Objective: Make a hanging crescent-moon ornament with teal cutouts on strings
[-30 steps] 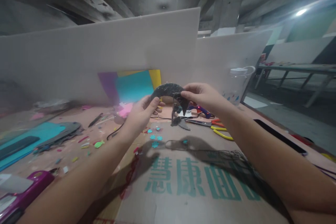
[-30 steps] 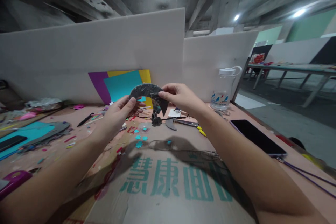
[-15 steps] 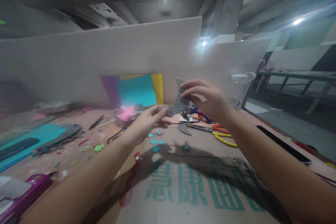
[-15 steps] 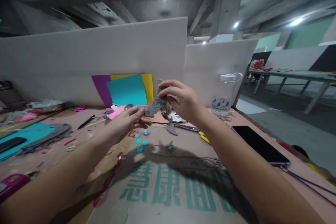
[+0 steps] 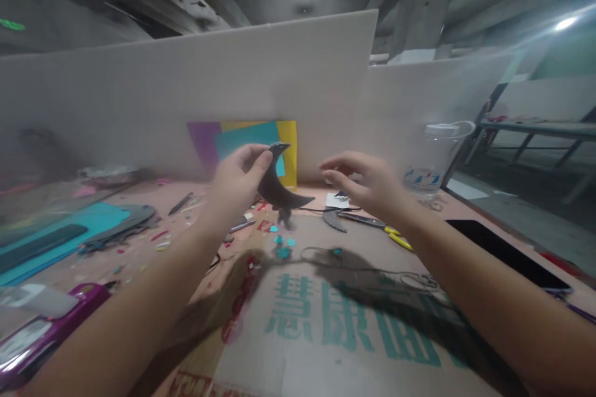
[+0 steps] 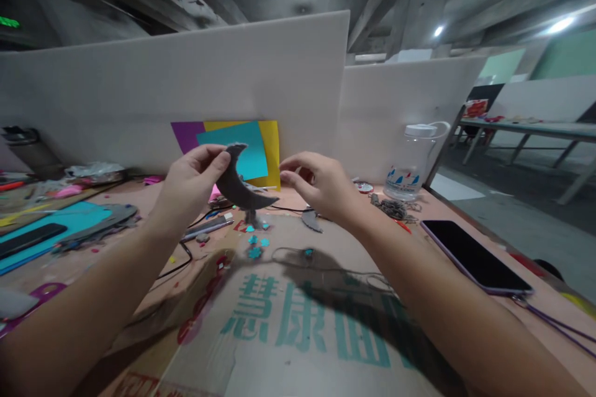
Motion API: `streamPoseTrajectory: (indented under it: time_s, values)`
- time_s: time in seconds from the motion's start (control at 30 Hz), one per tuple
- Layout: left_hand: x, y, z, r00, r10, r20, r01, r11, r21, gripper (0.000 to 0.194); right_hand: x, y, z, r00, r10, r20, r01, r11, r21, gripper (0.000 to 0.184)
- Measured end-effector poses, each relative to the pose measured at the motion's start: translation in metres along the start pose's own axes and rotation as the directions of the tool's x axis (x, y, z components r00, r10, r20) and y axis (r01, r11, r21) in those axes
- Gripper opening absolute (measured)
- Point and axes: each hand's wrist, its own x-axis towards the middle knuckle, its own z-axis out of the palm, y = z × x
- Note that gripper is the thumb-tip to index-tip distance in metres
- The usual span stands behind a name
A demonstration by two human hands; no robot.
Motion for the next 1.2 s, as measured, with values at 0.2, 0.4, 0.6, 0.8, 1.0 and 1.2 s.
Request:
streamPoseTrajectory:
  time_s: [0.2, 0.4, 0.6, 0.8, 1.0, 1.2]
  values:
    - [-0.019, 0.026, 0.006, 0.994, 0.106, 0.013, -0.107, 0.990, 0.096, 0.025, -0.004, -0.021, 0.020, 0.955, 0.144, 0.258, -0.206, 0.950, 0.234, 0.027]
    - [-0.026, 0.027, 0.015, 0.990, 0.084, 0.111, -0.084, 0.996, 0.000, 0.034, -0.010, -0.026, 0.034, 0.923, 0.231, 0.307, -0.326, 0.894, 0.307, 0.011]
    - [-0.020, 0.014, 0.021, 0.922, -0.085, 0.377, 0.116, 0.991, -0.061, 0.046, 0.000, -0.007, 0.022, 0.929, 0.288, 0.232, -0.367, 0.792, 0.488, 0.012]
    - [-0.022, -0.010, 0.031, 0.774, -0.203, 0.600, 0.337, 0.934, -0.119, 0.035, 0.007, 0.003, 0.007, 0.942, 0.316, 0.116, -0.334, 0.832, 0.444, 0.018]
    - [-0.024, -0.012, 0.031, 0.691, -0.225, 0.687, 0.460, 0.870, -0.178, 0.036, 0.010, 0.004, -0.002, 0.925, 0.348, 0.153, -0.379, 0.815, 0.438, 0.017]
    - [-0.026, -0.005, 0.034, 0.772, -0.225, 0.594, 0.430, 0.874, -0.227, 0.049, 0.010, 0.001, -0.007, 0.921, 0.365, 0.135, -0.386, 0.812, 0.437, 0.016]
